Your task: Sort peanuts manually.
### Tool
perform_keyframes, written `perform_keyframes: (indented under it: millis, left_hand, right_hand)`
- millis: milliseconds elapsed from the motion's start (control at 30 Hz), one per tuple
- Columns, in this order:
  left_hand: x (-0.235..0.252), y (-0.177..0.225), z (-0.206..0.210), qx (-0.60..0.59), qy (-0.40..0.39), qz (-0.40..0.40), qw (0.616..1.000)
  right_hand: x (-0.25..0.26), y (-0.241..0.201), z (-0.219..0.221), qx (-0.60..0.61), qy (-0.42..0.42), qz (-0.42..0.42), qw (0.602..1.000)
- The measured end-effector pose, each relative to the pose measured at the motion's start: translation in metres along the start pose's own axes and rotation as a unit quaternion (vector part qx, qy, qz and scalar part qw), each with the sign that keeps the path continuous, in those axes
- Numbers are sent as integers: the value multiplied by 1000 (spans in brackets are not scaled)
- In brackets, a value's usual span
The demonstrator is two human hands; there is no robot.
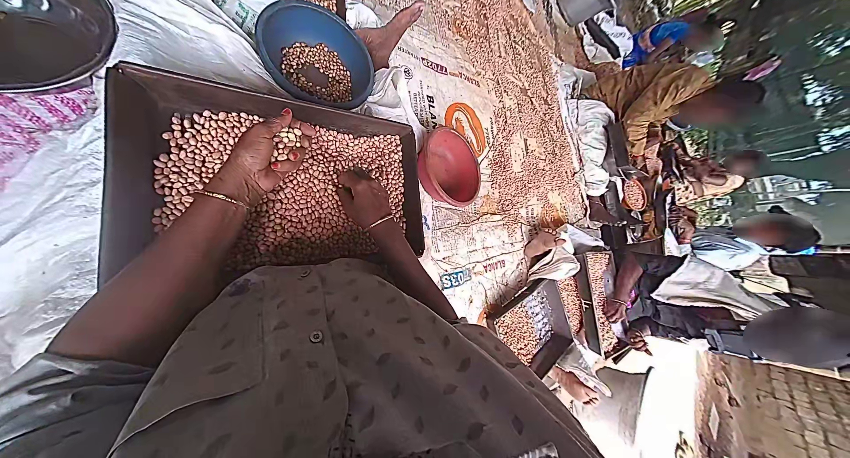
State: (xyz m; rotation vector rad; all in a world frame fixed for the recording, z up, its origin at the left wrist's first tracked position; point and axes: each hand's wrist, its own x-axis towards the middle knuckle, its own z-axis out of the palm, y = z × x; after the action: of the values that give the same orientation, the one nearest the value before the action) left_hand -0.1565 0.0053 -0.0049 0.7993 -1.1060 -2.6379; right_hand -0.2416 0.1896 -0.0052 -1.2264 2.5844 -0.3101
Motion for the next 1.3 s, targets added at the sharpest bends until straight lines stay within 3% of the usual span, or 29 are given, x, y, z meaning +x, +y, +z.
perform_keyframes:
  millis: [100,233,400,500,600,733,900,1000,1067,1167,1233,1300]
  left_hand:
    - [0,-1,0,5,-7,-2,1000]
    - [-1,-1,1,12,-11,-10,1000]
    - [-1,-1,4,14,-23,-19,999]
    - [-2,0,3,14,-19,-10,1000]
    - [-1,3,-1,5,-12,2,1000]
    - [-1,4,-1,7,-11,9,1000]
    - [-1,-3,1,48,-40,-17,998]
    - [-1,-9,5,85,-68,-54,993]
    - [-3,-14,9,90,-80,-80,989]
    - [-3,-14,11,95,-98,-103,985]
    - [-3,-10,11,67,-65,-92,991]
    - [-2,-5,5,37,-46,-71,996]
  right_hand:
    - [-1,1,6,9,40,0,999]
    - [2,19,8,118,105,-4,987]
    - [6,29,-3,172,105,-17,979]
    - [12,16,-3,86,72,-39,993]
    - [17,-5,0,-19,27,16,999]
    - [21,-6,0,-21,4,42,999]
    - [17,15,2,137,124,-1,983]
    - [9,15,-7,342,176,-101,917]
    - [3,9,-16,387,161,-136,898]
    - [6,15,-14,287,153,-104,940]
    - [6,20,-12,156,71,-66,983]
    - [0,14,-6,52,-5,-23,998]
